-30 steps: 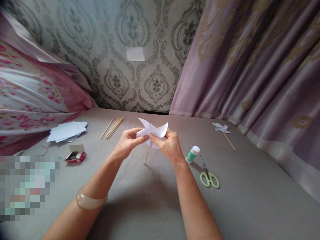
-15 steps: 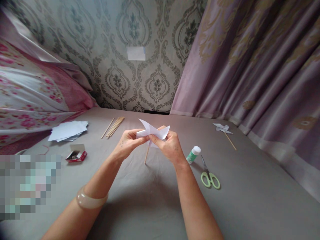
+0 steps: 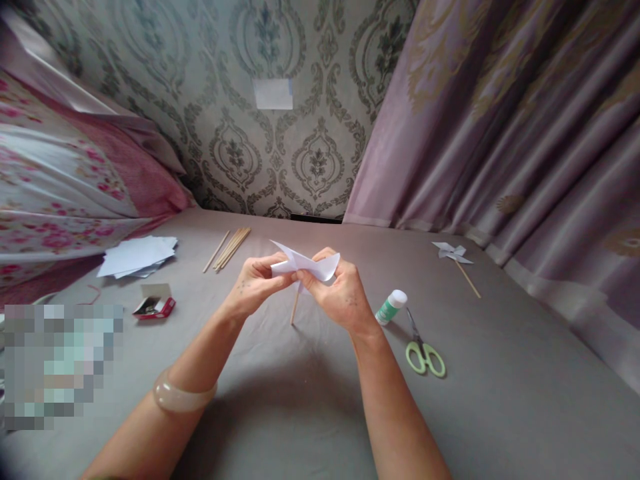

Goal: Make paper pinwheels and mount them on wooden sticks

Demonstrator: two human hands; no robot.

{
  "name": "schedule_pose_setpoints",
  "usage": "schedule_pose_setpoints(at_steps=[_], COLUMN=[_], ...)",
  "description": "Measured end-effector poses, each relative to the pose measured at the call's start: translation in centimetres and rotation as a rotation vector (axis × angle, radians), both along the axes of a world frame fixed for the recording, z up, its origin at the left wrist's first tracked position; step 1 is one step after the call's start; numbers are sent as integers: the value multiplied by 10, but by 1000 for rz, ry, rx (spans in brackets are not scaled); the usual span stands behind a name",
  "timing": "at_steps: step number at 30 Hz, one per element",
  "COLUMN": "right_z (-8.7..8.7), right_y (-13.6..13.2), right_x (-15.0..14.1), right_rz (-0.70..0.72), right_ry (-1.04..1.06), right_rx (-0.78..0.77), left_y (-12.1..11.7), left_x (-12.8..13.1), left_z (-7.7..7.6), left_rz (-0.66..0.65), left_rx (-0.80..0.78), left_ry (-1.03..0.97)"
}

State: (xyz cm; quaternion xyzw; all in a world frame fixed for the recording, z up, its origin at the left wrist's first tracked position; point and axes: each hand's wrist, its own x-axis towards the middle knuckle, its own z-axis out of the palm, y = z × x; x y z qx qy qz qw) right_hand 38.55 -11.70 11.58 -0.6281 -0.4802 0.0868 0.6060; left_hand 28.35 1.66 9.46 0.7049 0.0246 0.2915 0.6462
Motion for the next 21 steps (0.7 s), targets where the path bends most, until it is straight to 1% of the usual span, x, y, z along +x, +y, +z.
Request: schedule_pose_setpoints(at_steps=[2,5,7,8,9,11,14,16,18,21], right_z=[0,-3,-7,-9,-12,-18,-25,-26,-26,-25], right_y=[2,7,11,12,13,15,16,15,15,16], right_x=[0,1,5,8,11,19,28,31,32,31], right_rz=[-14,-44,-72,-89,-104,-133,-170,-192,-200,-197], right_ry=[13,78,156,202,248,326,395,417,433,460], right_rx=[2,24,39,44,48,46,39,36,39,48], left_y=[0,-1,-2,-2,-3,-4,-5,-6,-7,-9], left_x=[3,6,7,6,5,0,-7,-10,-11,-11], left_z=[-2,-8,-14,-18,-23,-34,-56,-71,-83,-90], left_rz=[20,41,20,3,-12,-8,14,41,65,120], left_rx=[-34,-132,-167,-156,-122,-7,142,200,225,273], left_ry=[1,28,71,107,157,281,434,484,513,532])
